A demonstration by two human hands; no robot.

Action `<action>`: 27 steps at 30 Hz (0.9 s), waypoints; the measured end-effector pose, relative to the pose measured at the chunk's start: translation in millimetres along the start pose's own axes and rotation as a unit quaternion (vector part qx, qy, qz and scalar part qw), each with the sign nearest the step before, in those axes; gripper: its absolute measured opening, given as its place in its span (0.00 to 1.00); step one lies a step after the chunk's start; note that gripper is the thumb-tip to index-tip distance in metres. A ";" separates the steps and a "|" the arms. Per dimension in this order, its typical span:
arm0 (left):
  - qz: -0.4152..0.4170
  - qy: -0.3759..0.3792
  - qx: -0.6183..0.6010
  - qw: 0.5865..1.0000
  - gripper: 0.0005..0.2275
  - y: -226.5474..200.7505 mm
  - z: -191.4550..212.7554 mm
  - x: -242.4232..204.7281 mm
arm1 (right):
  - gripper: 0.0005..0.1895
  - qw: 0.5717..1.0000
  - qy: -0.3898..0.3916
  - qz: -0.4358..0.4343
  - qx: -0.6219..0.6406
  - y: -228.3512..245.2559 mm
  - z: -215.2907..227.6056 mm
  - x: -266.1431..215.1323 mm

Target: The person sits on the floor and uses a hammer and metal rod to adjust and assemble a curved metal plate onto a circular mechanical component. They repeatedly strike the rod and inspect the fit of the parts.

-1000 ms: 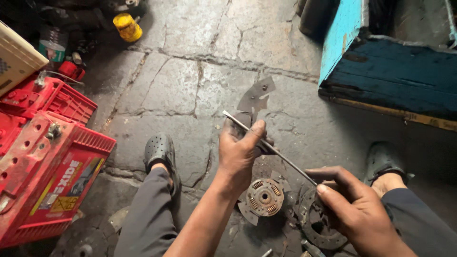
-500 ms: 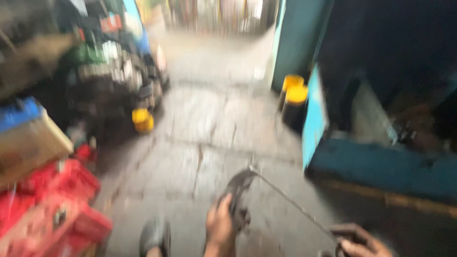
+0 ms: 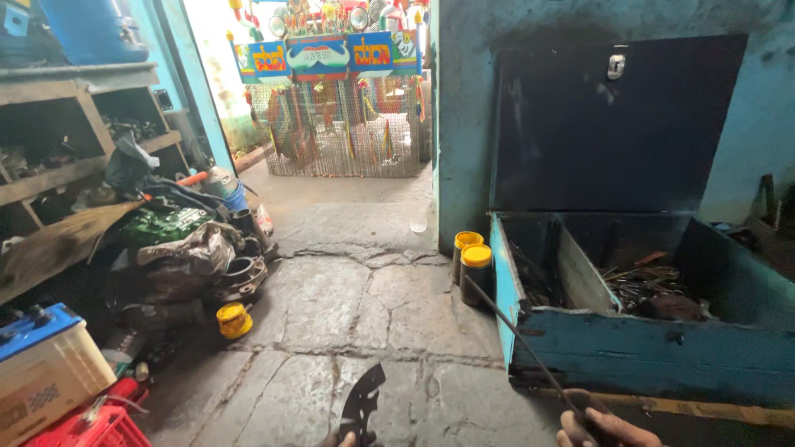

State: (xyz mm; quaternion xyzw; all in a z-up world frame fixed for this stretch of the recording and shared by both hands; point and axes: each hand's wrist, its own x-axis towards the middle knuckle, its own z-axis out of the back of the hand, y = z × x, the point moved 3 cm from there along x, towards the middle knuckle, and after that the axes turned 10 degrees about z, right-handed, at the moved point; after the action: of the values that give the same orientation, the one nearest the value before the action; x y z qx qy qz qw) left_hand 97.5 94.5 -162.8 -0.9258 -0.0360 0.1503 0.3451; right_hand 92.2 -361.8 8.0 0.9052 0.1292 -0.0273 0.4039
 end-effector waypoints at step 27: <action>0.058 -0.100 -0.020 0.993 0.11 -33.4 -2.9 -52.0 | 0.12 0.987 0.145 0.037 0.065 1.4 -118.7 -58.4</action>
State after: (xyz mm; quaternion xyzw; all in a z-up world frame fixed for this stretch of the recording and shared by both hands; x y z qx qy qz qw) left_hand 50.1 109.2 -125.8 -0.9133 -0.0199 0.2612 0.3120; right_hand 29.6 -287.3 97.8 0.9283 0.1504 0.1113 0.3215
